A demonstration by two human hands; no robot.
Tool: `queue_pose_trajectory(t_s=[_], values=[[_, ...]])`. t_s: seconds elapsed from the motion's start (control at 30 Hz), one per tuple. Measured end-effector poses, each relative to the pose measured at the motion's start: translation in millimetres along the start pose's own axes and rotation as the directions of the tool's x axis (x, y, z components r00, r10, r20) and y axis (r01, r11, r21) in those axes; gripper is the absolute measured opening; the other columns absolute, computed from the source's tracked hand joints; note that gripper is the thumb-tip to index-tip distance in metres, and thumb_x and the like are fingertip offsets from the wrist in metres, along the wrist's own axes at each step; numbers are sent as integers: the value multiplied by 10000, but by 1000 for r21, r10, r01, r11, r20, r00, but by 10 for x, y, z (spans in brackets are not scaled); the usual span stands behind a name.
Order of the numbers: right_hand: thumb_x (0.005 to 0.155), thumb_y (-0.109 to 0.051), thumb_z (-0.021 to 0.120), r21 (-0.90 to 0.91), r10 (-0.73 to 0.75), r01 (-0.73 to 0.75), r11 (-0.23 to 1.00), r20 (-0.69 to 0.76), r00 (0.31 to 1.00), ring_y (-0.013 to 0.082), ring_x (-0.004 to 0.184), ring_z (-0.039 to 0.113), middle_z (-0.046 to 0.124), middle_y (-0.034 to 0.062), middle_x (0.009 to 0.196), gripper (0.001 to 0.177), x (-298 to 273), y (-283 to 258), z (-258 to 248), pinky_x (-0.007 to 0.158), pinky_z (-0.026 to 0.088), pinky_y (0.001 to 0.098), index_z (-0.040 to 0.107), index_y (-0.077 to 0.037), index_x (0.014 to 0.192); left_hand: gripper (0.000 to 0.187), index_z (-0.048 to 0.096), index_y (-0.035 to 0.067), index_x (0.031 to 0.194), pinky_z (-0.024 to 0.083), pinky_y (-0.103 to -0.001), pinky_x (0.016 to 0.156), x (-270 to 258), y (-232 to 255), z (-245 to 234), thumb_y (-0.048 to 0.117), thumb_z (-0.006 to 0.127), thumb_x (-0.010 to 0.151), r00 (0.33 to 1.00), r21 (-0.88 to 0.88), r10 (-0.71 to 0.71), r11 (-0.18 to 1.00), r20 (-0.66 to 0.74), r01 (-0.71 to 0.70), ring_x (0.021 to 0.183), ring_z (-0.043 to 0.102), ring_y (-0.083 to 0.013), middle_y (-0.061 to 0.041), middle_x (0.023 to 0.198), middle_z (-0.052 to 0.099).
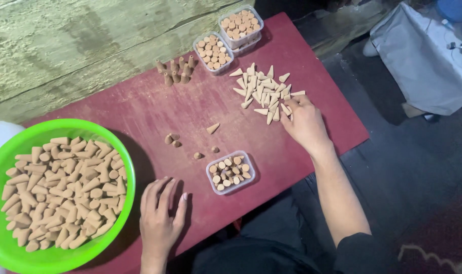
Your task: The person picks up incense cones one at a time and places them into a small transparent container on a table, occasionally selecting specific cones from a larger green bowl or a pile on the table.
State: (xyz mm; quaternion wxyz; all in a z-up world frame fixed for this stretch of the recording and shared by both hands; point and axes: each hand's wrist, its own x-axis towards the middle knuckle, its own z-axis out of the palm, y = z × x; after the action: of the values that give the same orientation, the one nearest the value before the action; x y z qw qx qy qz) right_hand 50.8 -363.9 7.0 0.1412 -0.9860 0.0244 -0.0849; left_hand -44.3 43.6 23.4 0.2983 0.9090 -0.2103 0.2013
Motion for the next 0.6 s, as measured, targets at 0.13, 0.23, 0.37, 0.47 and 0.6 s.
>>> queue_pose_trajectory(t_s=[0.13, 0.23, 0.37, 0.47, 0.6], values=[[870, -110, 718, 125, -63, 81, 989, -141, 988, 369, 929, 700, 672, 179, 1135, 229, -17, 201, 187, 883, 537, 461, 758, -23, 1078, 354, 674, 28, 1252, 512, -450, 1085, -28, -17, 20, 194, 724, 944, 1000, 7, -18, 1000, -2, 18, 1193, 599, -343, -139, 1251, 638], [886, -103, 722, 173, -77, 106, 979, -165, 983, 312, 989, 708, 718, 135, 1155, 269, -48, 235, 169, 942, 537, 414, 782, -9, 1131, 353, 677, 12, 1246, 528, -433, 1068, -36, -21, 24, 188, 722, 944, 1000, 13, 2, 1000, -10, -2, 1184, 606, -329, -137, 1219, 647], [876, -22, 741, 288, -72, 146, 946, -253, 965, 219, 896, 712, 753, 107, 1074, 223, -168, -68, -185, 798, 563, 322, 794, -10, 1092, 309, 691, 11, 1209, 513, -425, 1075, -24, 10, 12, 152, 734, 937, 999, -34, 16, 999, -51, -18, 1160, 612, -327, -120, 1197, 666], [884, -7, 791, 503, -14, 142, 853, -249, 968, 166, 885, 702, 762, 107, 1048, 191, -385, -386, -439, 790, 568, 264, 792, -18, 1074, 255, 696, 2, 1167, 522, -423, 1052, -2, 127, 14, 115, 721, 940, 995, -146, 7, 989, -103, -23, 1110, 641, -317, -123, 1151, 697], [868, 115, 736, 923, -84, 108, 370, -82, 993, 326, 970, 823, 774, 212, 1066, 201, -841, -864, -553, 863, 697, 265, 734, 42, 1056, 243, 712, 4, 1141, 572, -365, 958, 76, 535, 21, 103, 725, 919, 992, -397, -88, 917, -88, 46, 982, 713, -258, -134, 1073, 743]])
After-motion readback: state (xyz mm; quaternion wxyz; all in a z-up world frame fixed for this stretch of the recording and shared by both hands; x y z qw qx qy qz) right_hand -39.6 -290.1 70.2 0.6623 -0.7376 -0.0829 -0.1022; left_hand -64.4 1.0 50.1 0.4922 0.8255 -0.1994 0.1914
